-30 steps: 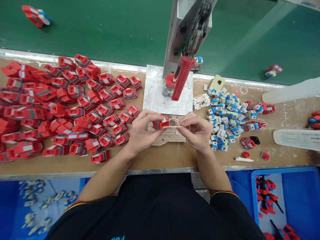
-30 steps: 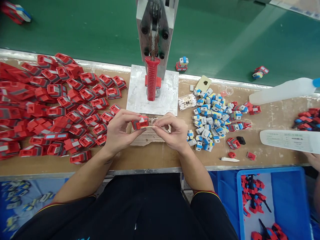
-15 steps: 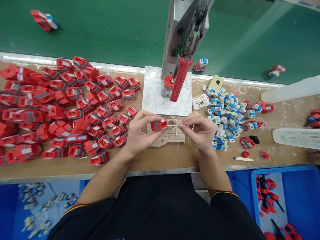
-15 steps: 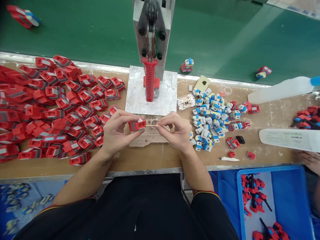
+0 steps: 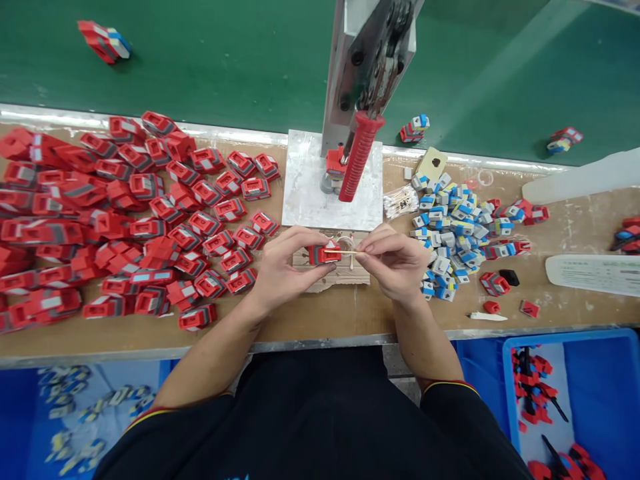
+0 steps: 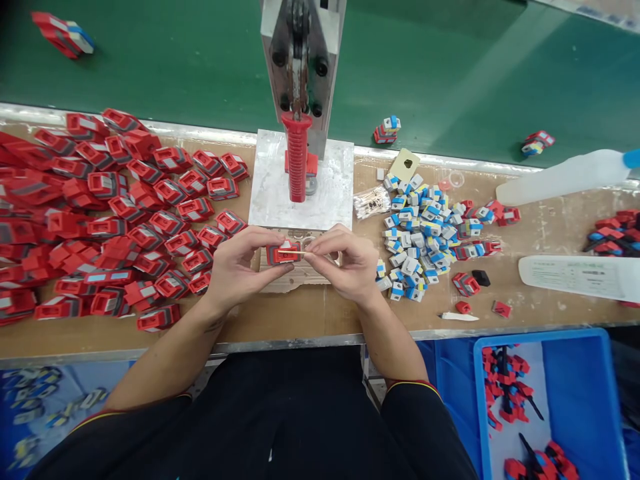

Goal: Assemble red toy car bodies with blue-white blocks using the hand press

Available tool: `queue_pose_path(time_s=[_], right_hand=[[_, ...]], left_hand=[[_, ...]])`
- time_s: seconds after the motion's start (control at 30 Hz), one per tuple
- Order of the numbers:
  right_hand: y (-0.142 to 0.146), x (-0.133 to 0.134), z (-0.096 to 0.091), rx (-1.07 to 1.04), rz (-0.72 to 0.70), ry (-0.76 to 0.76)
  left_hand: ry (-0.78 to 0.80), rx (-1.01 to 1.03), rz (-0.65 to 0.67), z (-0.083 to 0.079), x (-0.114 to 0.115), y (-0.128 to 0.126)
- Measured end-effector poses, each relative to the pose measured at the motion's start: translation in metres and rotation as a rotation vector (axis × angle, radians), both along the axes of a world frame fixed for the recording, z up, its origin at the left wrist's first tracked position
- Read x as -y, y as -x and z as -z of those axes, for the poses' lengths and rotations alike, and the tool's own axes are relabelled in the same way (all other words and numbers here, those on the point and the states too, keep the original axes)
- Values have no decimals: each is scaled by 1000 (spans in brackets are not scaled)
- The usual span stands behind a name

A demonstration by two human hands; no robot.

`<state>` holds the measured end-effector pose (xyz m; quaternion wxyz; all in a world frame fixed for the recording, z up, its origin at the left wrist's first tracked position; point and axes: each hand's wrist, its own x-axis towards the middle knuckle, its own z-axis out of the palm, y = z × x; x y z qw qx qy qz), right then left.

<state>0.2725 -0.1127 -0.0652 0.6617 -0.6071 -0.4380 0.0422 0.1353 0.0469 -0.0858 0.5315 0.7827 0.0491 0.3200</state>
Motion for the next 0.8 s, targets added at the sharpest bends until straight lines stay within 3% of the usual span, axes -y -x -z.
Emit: queue_pose_path(time_s=[0.8], right_hand=[[-1,1,-2,-12,-55,34]], left_hand=[[0,-12,17,0,-1,1]])
